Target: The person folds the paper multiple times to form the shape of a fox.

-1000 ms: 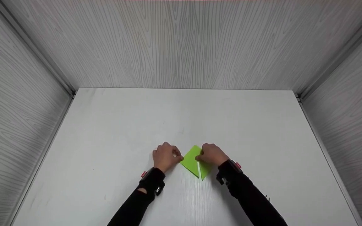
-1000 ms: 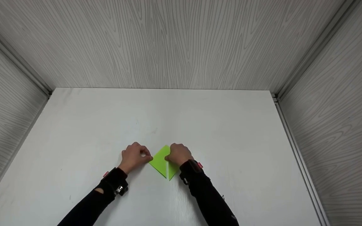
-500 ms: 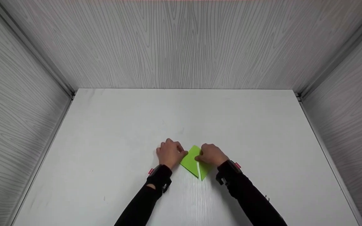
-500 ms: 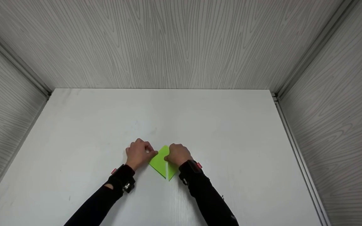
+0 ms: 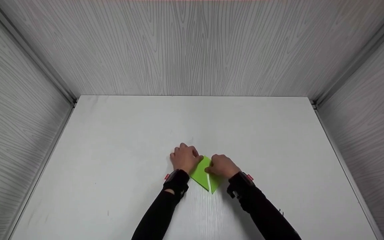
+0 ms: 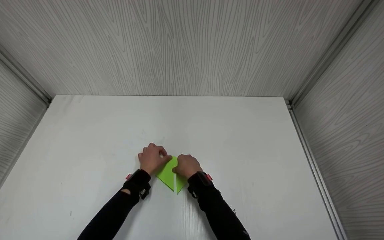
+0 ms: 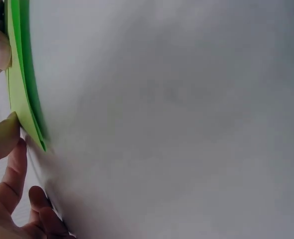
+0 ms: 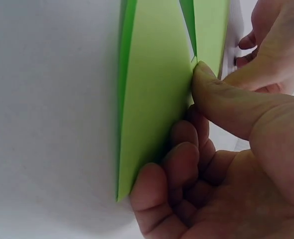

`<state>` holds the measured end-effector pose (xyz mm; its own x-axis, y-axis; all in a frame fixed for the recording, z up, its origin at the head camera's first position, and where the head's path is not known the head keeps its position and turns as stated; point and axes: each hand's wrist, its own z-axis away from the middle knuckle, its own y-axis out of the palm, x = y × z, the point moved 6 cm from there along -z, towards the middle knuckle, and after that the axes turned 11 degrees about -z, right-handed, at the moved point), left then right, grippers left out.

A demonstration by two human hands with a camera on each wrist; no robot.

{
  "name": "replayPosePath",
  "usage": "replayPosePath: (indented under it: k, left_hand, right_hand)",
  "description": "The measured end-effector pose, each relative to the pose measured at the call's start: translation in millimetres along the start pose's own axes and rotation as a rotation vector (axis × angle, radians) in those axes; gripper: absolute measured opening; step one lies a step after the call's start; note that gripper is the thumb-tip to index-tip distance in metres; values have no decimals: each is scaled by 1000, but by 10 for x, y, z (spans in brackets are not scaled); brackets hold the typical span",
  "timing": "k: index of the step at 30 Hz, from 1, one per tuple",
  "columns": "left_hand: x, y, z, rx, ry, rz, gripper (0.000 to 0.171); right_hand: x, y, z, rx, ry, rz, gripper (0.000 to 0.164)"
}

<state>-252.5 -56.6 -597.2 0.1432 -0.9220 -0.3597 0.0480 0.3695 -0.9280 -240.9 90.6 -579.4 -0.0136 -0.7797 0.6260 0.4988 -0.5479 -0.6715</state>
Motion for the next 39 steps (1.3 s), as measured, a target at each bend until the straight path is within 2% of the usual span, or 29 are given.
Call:
replayPosePath:
  k: [11, 17, 24, 28, 33, 39]
  left_hand:
    - [-23, 22, -23, 4, -7, 11, 29]
    - [26, -18, 1, 17, 47, 35, 26]
    - [149, -63, 109, 16, 134, 50, 25]
    - [275, -86, 207, 28, 168, 47, 25]
    - [401, -124, 319, 40, 183, 38, 26]
    - [462, -154, 378, 57, 179, 16, 25]
  right_hand:
    - [-11, -4, -19, 8, 0, 17, 27]
    - [11, -13, -28, -1, 8, 20, 28]
    - [-18, -10, -15, 2, 25, 10, 29]
    - [-33, -2, -18, 11, 23, 6, 30]
    - [-34, -7, -19, 18, 29, 17, 32]
    - [-23, -1, 1, 15, 31, 18, 34]
